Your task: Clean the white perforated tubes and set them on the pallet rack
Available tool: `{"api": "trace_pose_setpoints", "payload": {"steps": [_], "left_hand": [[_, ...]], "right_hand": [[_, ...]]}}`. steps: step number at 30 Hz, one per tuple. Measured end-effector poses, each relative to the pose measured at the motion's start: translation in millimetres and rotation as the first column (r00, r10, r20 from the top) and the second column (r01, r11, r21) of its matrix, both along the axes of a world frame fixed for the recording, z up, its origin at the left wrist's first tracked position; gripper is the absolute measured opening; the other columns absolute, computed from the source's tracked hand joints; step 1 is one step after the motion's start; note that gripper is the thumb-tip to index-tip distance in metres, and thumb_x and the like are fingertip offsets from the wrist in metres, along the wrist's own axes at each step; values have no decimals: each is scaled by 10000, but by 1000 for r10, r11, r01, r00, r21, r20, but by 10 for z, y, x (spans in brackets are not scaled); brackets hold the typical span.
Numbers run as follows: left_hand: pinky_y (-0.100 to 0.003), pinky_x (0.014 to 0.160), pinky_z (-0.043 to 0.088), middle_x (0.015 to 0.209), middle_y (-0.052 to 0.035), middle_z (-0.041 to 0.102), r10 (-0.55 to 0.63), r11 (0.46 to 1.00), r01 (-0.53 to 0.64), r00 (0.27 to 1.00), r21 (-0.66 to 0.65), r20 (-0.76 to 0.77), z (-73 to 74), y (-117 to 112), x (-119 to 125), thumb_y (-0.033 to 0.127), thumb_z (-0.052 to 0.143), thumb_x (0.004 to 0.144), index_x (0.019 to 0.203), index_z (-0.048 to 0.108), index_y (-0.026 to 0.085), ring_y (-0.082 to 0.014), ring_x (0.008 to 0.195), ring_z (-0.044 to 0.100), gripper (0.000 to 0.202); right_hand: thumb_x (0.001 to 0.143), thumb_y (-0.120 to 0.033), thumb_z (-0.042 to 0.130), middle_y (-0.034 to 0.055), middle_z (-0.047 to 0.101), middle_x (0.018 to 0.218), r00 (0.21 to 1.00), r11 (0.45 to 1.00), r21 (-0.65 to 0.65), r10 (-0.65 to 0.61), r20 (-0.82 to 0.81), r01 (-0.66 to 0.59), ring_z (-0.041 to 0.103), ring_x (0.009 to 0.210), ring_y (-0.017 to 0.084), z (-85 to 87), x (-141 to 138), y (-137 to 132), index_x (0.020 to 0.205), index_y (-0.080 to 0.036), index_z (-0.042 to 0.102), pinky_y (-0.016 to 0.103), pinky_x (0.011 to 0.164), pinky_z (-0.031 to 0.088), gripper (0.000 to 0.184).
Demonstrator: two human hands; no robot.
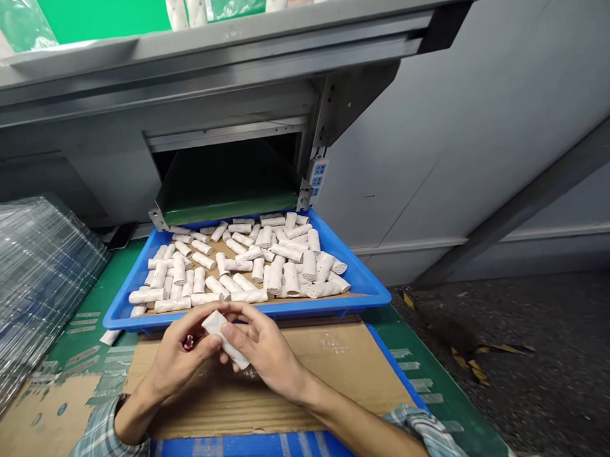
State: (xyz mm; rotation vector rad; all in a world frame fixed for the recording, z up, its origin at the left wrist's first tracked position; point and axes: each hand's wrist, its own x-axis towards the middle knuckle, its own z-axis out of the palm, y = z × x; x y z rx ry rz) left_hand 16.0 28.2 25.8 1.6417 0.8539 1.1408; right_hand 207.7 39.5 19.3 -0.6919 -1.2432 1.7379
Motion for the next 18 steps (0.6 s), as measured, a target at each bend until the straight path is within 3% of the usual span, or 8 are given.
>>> {"api": "trace_pose_setpoints", "payload": {"steps": [3,5,7,18], "left_hand": [[-236,690,599,962,-43,797,47,999,-48,987,6,151,33,6,29,353,751,991,1209,669,214,-168,764,777,271],[-207,690,593,900,-13,789,79,997,-83,971,8,227,32,9,39,327,764,987,1176,648,225,-144,756,770,244],[-183,662,579,823,5,770,95,995,-101,960,10,262,18,9,40,319,776,980,1166,637,218,-122,709,748,253],[-154,604,528,732,16,748,89,996,-84,957,-33,277,-49,-15,28,318,792,974,1172,614,205,-90,622,679,290]], "right_hand": [[946,-568,776,7,728,781,996,992,86,-93,4,92,664,573,114,74,30,9,1113,-190,677,210,541,579,425],[957,-502,789,42,779,920,989,979,143,-145,-8,145,752,736,147,114,55,2,1138,-202,700,255,726,659,361],[930,-432,836,49,797,1034,982,965,181,-188,-26,190,788,885,170,128,72,-10,1188,-229,719,269,860,666,349],[926,-343,858,22,840,1011,977,957,196,-212,-37,215,821,868,148,49,91,-34,1215,-267,766,197,841,666,313]]}}
